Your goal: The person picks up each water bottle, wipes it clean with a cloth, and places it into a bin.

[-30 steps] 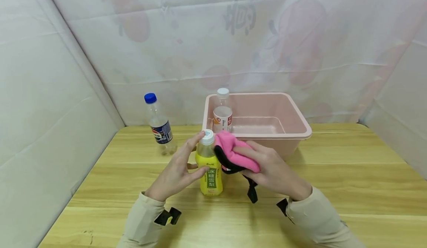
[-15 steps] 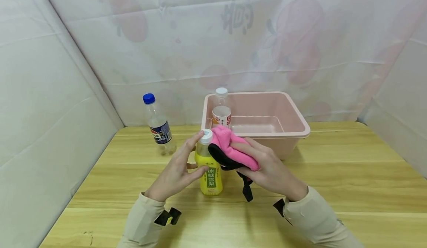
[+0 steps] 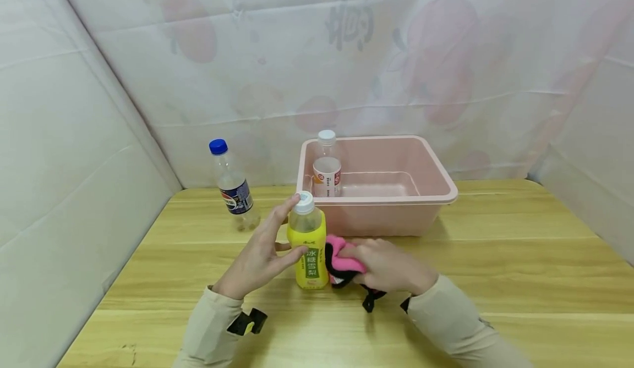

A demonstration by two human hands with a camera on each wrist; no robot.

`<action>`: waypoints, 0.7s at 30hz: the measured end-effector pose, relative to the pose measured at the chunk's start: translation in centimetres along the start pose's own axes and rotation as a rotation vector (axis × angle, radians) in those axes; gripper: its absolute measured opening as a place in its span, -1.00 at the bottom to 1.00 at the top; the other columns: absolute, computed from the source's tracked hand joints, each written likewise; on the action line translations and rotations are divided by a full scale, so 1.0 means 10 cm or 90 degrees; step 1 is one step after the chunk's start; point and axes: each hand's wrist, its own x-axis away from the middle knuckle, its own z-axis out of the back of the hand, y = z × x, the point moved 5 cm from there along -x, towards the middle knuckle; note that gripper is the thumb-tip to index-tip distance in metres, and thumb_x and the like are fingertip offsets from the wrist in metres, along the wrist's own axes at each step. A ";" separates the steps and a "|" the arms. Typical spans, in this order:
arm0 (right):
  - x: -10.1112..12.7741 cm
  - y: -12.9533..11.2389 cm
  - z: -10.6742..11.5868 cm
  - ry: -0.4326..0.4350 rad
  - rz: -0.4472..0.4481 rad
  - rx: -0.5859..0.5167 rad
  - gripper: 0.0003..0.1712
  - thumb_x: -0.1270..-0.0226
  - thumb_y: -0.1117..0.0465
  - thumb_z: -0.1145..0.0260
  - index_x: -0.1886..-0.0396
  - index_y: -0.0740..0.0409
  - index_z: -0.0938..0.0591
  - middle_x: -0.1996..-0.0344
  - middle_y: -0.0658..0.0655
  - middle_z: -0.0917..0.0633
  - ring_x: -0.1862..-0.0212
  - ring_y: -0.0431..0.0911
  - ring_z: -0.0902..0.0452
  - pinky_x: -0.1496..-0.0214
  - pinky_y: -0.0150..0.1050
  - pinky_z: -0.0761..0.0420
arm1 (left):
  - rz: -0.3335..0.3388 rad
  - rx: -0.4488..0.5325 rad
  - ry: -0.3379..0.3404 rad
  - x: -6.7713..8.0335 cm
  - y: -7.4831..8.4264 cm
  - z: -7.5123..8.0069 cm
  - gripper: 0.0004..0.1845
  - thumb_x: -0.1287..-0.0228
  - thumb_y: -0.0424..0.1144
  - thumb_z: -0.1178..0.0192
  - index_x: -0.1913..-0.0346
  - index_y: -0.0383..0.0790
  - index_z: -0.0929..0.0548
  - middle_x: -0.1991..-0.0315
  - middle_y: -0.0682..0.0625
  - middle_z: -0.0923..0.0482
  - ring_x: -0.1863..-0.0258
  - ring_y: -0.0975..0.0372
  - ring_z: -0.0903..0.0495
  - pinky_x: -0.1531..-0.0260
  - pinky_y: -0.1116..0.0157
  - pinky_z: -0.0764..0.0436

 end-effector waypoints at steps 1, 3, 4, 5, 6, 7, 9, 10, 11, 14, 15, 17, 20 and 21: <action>-0.01 0.02 -0.06 -0.033 -0.022 0.007 -0.57 -0.11 0.38 -0.49 -0.03 0.17 -0.70 0.18 0.02 -0.69 0.22 -0.14 -0.56 0.08 -0.08 -0.67 | 0.002 0.000 0.001 0.00 0.00 0.01 -0.06 -0.28 -0.50 -0.34 -0.59 -0.11 -0.04 -0.39 -0.32 -0.25 -0.16 -0.18 -0.44 0.25 0.21 -0.77; -0.03 0.04 -0.13 -0.068 -0.046 0.022 -0.56 -0.09 0.38 -0.50 -0.03 0.17 -0.70 0.20 0.00 -0.69 0.23 -0.14 -0.54 0.07 -0.06 -0.64 | 0.006 -0.001 0.002 0.01 0.00 0.01 -0.06 -0.28 -0.50 -0.35 -0.59 -0.11 -0.05 -0.40 -0.32 -0.24 -0.16 -0.17 -0.44 0.25 0.21 -0.77; -0.04 0.05 -0.14 -0.074 -0.053 0.024 -0.55 -0.08 0.39 -0.51 -0.03 0.18 -0.70 0.21 -0.01 -0.69 0.24 -0.15 -0.53 0.08 -0.07 -0.63 | 0.008 0.000 0.001 0.01 0.00 0.02 -0.06 -0.28 -0.50 -0.35 -0.59 -0.10 -0.05 -0.40 -0.31 -0.24 -0.16 -0.17 -0.43 0.25 0.21 -0.77; -0.04 0.05 -0.15 -0.075 -0.055 0.024 -0.55 -0.07 0.40 -0.51 -0.03 0.18 -0.70 0.22 -0.03 -0.68 0.26 -0.16 -0.52 0.10 -0.08 -0.62 | 0.008 0.001 0.001 0.01 0.00 0.02 -0.06 -0.28 -0.50 -0.35 -0.58 -0.10 -0.04 -0.40 -0.32 -0.24 -0.16 -0.17 -0.43 0.25 0.21 -0.77; -0.05 0.05 -0.15 -0.069 -0.051 0.023 -0.55 -0.05 0.42 -0.51 -0.01 0.18 -0.71 0.24 -0.05 -0.68 0.28 -0.17 -0.50 0.14 -0.10 -0.62 | 0.009 0.001 0.001 0.01 0.00 0.02 -0.06 -0.28 -0.51 -0.35 -0.58 -0.10 -0.04 -0.41 -0.32 -0.23 -0.16 -0.17 -0.43 0.25 0.21 -0.77; -0.05 0.05 -0.15 -0.065 -0.048 0.022 -0.55 -0.04 0.43 -0.51 0.01 0.18 -0.71 0.26 -0.06 -0.67 0.30 -0.19 -0.50 0.16 -0.12 -0.61 | 0.010 0.001 0.001 0.02 -0.01 0.02 -0.06 -0.27 -0.51 -0.35 -0.58 -0.10 -0.04 -0.41 -0.31 -0.23 -0.16 -0.17 -0.42 0.25 0.21 -0.77; -0.05 0.05 -0.14 -0.062 -0.041 0.022 -0.55 -0.03 0.43 -0.50 0.01 0.17 -0.72 0.26 -0.07 -0.67 0.31 -0.21 -0.49 0.17 -0.13 -0.61 | 0.010 0.000 0.002 0.02 -0.01 0.03 -0.06 -0.27 -0.51 -0.35 -0.58 -0.11 -0.04 -0.40 -0.31 -0.24 -0.16 -0.16 -0.42 0.25 0.20 -0.77; -0.05 0.04 -0.14 -0.061 -0.036 0.024 -0.55 -0.03 0.43 -0.50 0.01 0.16 -0.72 0.26 -0.08 -0.67 0.31 -0.21 -0.49 0.18 -0.14 -0.61 | 0.010 0.000 0.002 0.02 -0.01 0.03 -0.06 -0.27 -0.51 -0.35 -0.58 -0.11 -0.04 -0.40 -0.31 -0.24 -0.16 -0.16 -0.42 0.26 0.20 -0.77; -0.05 0.04 -0.13 -0.059 -0.031 0.030 -0.56 -0.03 0.43 -0.51 0.02 0.15 -0.72 0.27 -0.08 -0.66 0.32 -0.21 -0.48 0.19 -0.14 -0.60 | 0.009 -0.001 0.003 0.02 0.00 0.03 -0.06 -0.27 -0.51 -0.35 -0.58 -0.11 -0.04 -0.39 -0.31 -0.25 -0.15 -0.15 -0.42 0.26 0.20 -0.78; -0.05 0.02 -0.10 -0.045 -0.011 0.054 -0.57 -0.01 0.41 -0.53 0.05 0.09 -0.72 0.29 -0.08 -0.64 0.36 -0.22 -0.47 0.25 -0.16 -0.59 | 0.004 -0.002 0.004 0.02 0.00 0.03 -0.06 -0.27 -0.51 -0.35 -0.58 -0.12 -0.05 -0.36 -0.31 -0.27 -0.14 -0.15 -0.42 0.26 0.20 -0.77; -0.04 0.01 -0.08 -0.035 -0.003 0.064 -0.56 -0.01 0.40 -0.54 0.06 0.08 -0.72 0.29 -0.08 -0.64 0.36 -0.22 -0.48 0.26 -0.17 -0.60 | 0.002 -0.003 0.004 0.02 0.00 0.03 -0.06 -0.27 -0.51 -0.35 -0.58 -0.12 -0.05 -0.35 -0.31 -0.28 -0.14 -0.14 -0.42 0.26 0.20 -0.77; -0.02 -0.01 -0.03 -0.008 0.010 0.076 -0.56 -0.01 0.37 -0.56 0.05 0.07 -0.72 0.29 -0.07 -0.64 0.37 -0.21 -0.49 0.30 -0.19 -0.61 | -0.001 -0.004 0.003 0.02 0.00 0.03 -0.07 -0.28 -0.50 -0.34 -0.58 -0.12 -0.05 -0.35 -0.32 -0.28 -0.14 -0.15 -0.43 0.26 0.21 -0.77; 0.02 -0.06 0.09 0.061 0.047 0.082 -0.55 -0.02 0.36 -0.56 0.03 0.08 -0.70 0.28 -0.06 -0.63 0.37 -0.21 -0.51 0.33 -0.21 -0.63 | -0.004 -0.002 0.000 0.02 0.00 0.02 -0.08 -0.29 -0.49 -0.34 -0.58 -0.11 -0.04 -0.36 -0.32 -0.27 -0.15 -0.16 -0.43 0.25 0.23 -0.77; 0.03 -0.08 0.14 0.090 0.060 0.083 -0.53 -0.02 0.37 -0.56 0.01 0.10 -0.69 0.28 -0.05 -0.62 0.37 -0.20 -0.51 0.34 -0.22 -0.63 | -0.004 -0.001 0.000 0.01 0.00 0.02 -0.08 -0.30 -0.49 -0.34 -0.58 -0.12 -0.04 -0.36 -0.32 -0.27 -0.15 -0.16 -0.43 0.25 0.23 -0.77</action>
